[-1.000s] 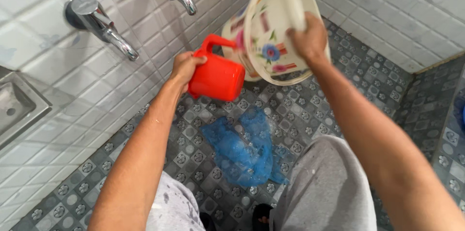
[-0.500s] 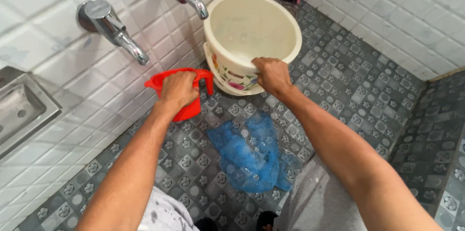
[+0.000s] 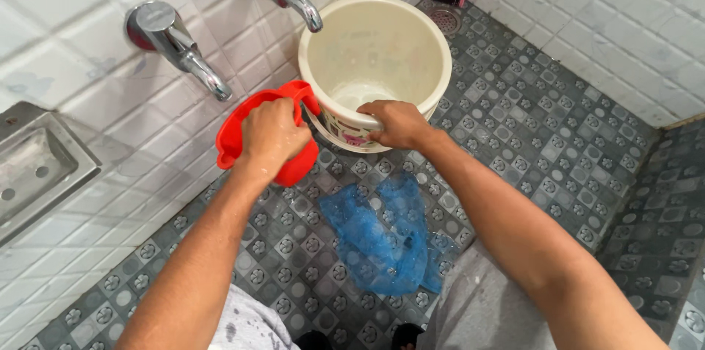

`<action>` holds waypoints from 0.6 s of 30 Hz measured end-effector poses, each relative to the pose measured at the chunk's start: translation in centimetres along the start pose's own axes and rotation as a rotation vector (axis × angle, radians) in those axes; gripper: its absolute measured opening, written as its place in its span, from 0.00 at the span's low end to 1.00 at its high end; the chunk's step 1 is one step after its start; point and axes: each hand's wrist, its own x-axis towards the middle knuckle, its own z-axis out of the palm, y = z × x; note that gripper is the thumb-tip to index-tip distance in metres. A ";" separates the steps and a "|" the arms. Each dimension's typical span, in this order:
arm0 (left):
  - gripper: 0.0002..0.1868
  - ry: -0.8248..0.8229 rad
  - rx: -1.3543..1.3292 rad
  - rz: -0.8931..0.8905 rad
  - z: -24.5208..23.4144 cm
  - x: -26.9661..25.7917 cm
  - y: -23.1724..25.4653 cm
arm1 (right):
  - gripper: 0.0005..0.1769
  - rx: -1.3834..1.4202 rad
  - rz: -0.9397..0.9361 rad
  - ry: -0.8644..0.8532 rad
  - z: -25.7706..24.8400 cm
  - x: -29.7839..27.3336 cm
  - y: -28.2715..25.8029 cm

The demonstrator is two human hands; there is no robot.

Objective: The person fills a bucket and a red jug with water from a wall tap, then uses a blue cloth to wipe the red jug and the wall tiles. They rinse the cloth with a handheld shower head and continue wiping the wall and fixtures before refilling the jug.

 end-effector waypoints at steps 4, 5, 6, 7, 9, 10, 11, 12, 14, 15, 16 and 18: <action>0.14 0.072 0.007 0.062 -0.7 -1.1 2.7 | 0.25 0.256 0.058 0.069 -1.5 -0.7 1.2; 0.14 0.078 0.004 0.075 -0.8 -1.4 3.3 | 0.23 0.247 0.066 0.092 -1.9 -1.0 1.5; 0.14 0.087 -0.016 0.077 -0.8 -1.6 3.9 | 0.22 0.239 0.075 0.115 -2.3 -1.3 1.8; 0.13 0.098 -0.031 0.081 -0.9 -1.6 4.3 | 0.20 0.232 0.082 0.143 -2.6 -1.3 1.9; 0.13 0.118 -0.039 0.107 -0.7 -1.4 4.8 | 0.17 0.209 0.080 0.132 -3.1 -1.6 1.5; 0.12 0.127 -0.031 0.128 -0.3 -1.3 5.0 | 0.15 0.198 0.080 0.126 -3.3 -1.8 1.1; 0.12 0.141 -0.026 0.152 0.2 -0.9 5.1 | 0.12 0.165 0.095 0.132 -3.5 -1.9 0.6; 0.12 0.131 -0.016 0.160 0.8 -0.5 5.1 | 0.09 0.131 0.109 0.137 -3.7 -2.0 -0.1; 0.11 0.117 0.001 0.162 2.3 0.0 4.8 | 0.07 0.069 0.059 0.244 -3.5 -2.1 -1.7; 0.11 0.115 -0.002 0.162 3.1 0.1 4.6 | 0.07 0.045 -0.002 0.351 -3.1 -2.1 -2.6; 0.10 0.114 -0.005 0.161 3.9 0.3 4.5 | 0.07 0.022 -0.064 0.458 -2.5 -2.2 -3.3; 0.11 0.078 -0.004 0.169 5.4 0.6 4.6 | 0.05 0.070 -0.092 0.266 -1.1 -2.2 -4.0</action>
